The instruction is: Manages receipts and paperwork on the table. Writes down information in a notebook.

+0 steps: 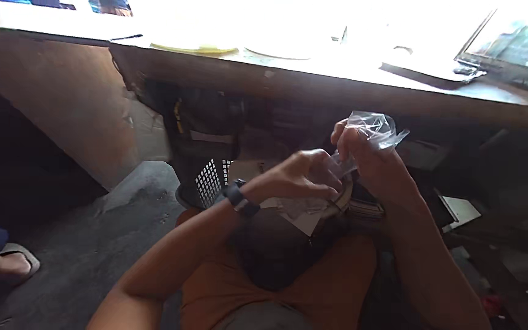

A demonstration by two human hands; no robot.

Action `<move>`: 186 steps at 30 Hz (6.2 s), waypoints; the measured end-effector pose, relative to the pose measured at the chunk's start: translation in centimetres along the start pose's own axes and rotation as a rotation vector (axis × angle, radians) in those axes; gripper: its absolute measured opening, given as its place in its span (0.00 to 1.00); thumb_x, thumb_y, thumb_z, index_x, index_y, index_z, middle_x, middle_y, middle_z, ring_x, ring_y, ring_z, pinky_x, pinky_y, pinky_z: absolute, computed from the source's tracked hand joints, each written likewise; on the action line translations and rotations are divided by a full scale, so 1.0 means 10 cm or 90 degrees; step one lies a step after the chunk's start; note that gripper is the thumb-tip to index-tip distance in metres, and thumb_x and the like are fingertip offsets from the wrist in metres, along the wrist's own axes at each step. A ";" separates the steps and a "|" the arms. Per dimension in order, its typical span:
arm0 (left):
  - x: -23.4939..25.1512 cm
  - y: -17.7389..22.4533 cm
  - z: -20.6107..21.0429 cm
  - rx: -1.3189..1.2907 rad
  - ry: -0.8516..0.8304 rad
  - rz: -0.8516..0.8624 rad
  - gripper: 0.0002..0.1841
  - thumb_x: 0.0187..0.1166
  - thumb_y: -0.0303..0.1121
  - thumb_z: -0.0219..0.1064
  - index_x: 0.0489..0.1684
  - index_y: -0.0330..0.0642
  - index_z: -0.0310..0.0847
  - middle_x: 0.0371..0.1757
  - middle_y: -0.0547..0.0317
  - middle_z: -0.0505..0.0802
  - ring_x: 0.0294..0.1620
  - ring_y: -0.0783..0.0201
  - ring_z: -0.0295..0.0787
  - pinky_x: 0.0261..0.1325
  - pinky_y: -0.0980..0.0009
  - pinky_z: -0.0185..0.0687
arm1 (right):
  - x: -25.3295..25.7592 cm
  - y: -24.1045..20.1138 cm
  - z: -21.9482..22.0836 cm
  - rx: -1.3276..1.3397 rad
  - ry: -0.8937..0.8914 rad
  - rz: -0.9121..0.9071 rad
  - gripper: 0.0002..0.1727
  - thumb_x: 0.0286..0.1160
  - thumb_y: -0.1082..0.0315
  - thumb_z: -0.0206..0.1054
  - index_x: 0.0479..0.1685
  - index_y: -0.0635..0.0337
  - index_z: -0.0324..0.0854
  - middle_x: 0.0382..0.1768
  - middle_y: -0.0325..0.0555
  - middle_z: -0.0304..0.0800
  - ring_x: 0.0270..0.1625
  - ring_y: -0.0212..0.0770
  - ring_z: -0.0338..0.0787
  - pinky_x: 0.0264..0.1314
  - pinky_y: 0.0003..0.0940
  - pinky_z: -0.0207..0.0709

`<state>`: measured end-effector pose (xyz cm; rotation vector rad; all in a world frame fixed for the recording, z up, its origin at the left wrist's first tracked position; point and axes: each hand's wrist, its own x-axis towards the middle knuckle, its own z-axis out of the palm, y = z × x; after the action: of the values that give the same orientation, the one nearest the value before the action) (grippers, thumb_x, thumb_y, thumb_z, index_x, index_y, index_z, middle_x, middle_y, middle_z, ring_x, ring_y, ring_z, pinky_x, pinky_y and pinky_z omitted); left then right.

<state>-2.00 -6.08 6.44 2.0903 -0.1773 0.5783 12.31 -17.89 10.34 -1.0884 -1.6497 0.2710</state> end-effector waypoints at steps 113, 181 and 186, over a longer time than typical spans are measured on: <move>0.72 -1.41 0.04 0.049 0.215 -0.083 0.06 0.77 0.29 0.72 0.41 0.36 0.89 0.36 0.64 0.93 0.34 0.82 0.88 0.43 0.83 0.85 | 0.61 0.99 -0.82 -0.435 -0.269 0.161 0.14 0.84 0.67 0.62 0.62 0.63 0.75 0.45 0.43 0.85 0.45 0.30 0.86 0.53 0.27 0.82; 0.06 -3.14 -1.20 0.439 -0.096 -0.453 0.40 0.90 0.59 0.48 0.95 0.42 0.50 0.96 0.36 0.40 0.95 0.31 0.24 0.85 0.23 0.21 | 0.80 2.21 -0.42 -0.174 -0.112 0.425 0.13 0.81 0.70 0.66 0.59 0.66 0.83 0.47 0.44 0.91 0.45 0.29 0.92 0.51 0.28 0.89; 0.26 -2.80 -1.22 0.483 -0.001 -0.362 0.27 0.84 0.42 0.66 0.73 0.28 0.77 0.76 0.17 0.74 0.80 0.18 0.63 0.76 0.18 0.51 | -0.46 1.83 -0.49 -0.294 -0.200 0.517 0.04 0.68 0.74 0.77 0.39 0.63 0.92 0.40 0.50 0.91 0.40 0.42 0.90 0.46 0.41 0.87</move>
<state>5.76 19.88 -7.94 2.6941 0.7231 0.3072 25.91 -12.88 -2.74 -2.1428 -1.4884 0.6265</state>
